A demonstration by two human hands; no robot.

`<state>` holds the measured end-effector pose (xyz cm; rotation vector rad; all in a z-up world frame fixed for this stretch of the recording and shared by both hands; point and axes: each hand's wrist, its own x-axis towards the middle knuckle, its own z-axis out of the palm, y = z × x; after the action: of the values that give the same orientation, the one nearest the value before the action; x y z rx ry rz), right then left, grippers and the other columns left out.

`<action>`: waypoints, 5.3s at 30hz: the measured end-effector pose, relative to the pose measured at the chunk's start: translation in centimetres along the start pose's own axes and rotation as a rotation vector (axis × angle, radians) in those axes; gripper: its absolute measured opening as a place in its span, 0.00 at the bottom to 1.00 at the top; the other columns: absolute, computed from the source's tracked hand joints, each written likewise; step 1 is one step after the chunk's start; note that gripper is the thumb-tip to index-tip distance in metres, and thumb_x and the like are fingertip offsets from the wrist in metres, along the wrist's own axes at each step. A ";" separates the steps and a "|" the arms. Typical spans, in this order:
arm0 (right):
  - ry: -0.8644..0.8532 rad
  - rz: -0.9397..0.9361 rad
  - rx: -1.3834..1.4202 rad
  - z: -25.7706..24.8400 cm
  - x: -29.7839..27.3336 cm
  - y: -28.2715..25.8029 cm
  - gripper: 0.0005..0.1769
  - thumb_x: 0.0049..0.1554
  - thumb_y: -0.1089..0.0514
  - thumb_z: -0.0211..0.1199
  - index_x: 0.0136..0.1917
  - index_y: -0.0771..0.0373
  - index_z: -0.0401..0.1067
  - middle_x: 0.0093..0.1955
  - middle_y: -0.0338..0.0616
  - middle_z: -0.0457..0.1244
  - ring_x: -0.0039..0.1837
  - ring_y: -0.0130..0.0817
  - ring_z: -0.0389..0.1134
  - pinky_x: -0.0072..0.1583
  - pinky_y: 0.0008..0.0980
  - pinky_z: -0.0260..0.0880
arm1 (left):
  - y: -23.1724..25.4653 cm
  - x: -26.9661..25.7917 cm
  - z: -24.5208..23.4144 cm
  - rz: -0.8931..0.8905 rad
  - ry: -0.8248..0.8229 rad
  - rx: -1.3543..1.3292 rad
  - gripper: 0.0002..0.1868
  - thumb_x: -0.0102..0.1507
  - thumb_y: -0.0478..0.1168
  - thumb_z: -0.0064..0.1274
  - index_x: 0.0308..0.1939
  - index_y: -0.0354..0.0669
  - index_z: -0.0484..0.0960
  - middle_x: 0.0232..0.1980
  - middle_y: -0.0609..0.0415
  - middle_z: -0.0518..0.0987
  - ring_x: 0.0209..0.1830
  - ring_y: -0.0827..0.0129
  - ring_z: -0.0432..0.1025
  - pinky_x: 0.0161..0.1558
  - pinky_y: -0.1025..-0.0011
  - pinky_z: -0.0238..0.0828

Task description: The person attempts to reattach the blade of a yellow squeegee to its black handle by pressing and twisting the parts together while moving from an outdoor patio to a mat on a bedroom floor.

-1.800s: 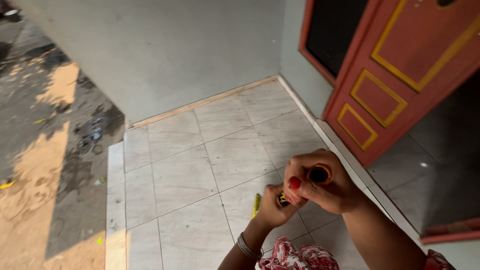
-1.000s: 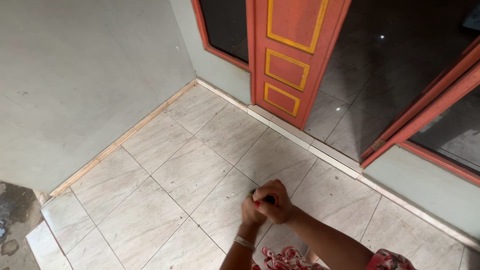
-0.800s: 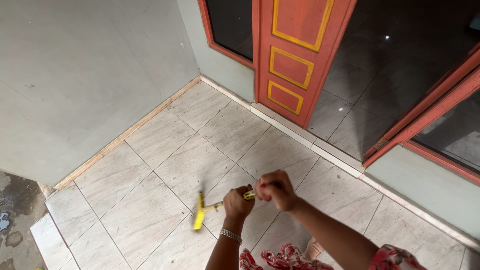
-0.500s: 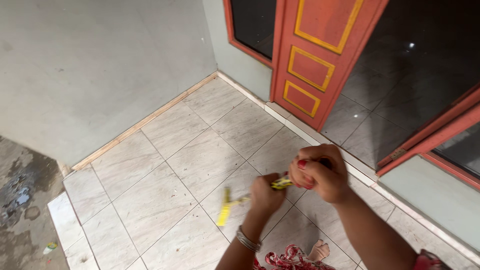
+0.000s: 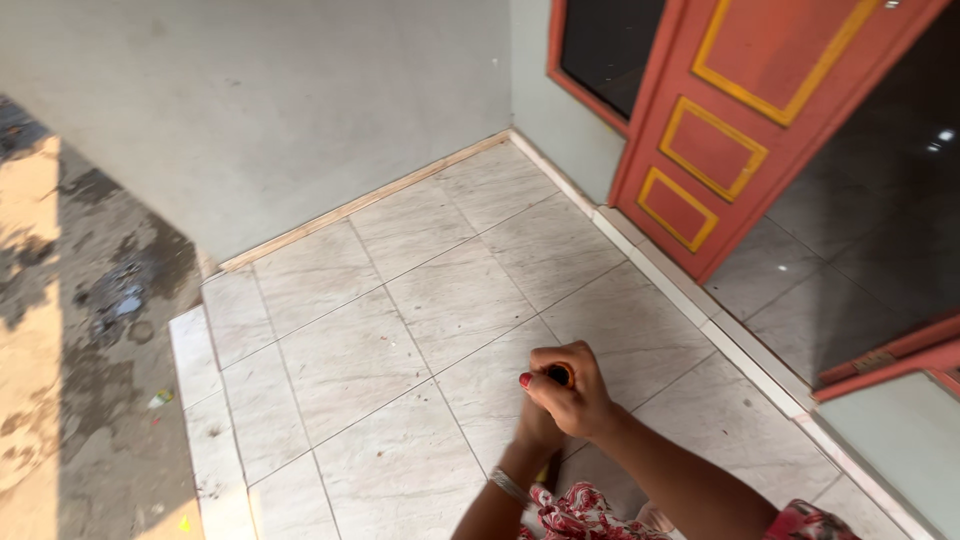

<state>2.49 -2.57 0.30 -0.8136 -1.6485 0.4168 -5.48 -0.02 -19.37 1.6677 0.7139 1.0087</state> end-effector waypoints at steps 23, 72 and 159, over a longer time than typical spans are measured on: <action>0.282 0.464 0.301 -11.3 4.4 -5.9 0.17 0.53 0.72 0.53 0.25 0.65 0.56 0.21 0.39 0.51 0.24 0.23 0.49 0.28 0.31 0.48 | 11.2 9.1 3.7 -0.187 -0.307 0.291 0.11 0.58 0.43 0.58 0.35 0.37 0.86 0.35 0.36 0.82 0.37 0.44 0.78 0.38 0.53 0.73; 0.159 0.219 0.132 -14.0 8.7 23.1 0.15 0.50 0.58 0.58 0.26 0.60 0.59 0.22 0.38 0.54 0.25 0.24 0.53 0.30 0.29 0.55 | -11.8 29.0 5.2 -0.001 -0.352 0.150 0.10 0.58 0.44 0.58 0.28 0.40 0.86 0.27 0.43 0.83 0.26 0.54 0.79 0.32 0.59 0.76; 0.360 0.448 -0.054 -37.3 28.7 29.5 0.06 0.45 0.71 0.57 0.28 0.71 0.63 0.22 0.39 0.52 0.24 0.30 0.49 0.28 0.32 0.49 | -8.6 55.2 20.7 0.397 -0.129 0.121 0.18 0.61 0.43 0.65 0.43 0.37 0.72 0.39 0.38 0.75 0.36 0.45 0.74 0.37 0.56 0.70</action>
<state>44.62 32.17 10.16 -1.2284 -1.1439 0.5032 39.06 39.31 -14.91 2.0100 0.3697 1.1346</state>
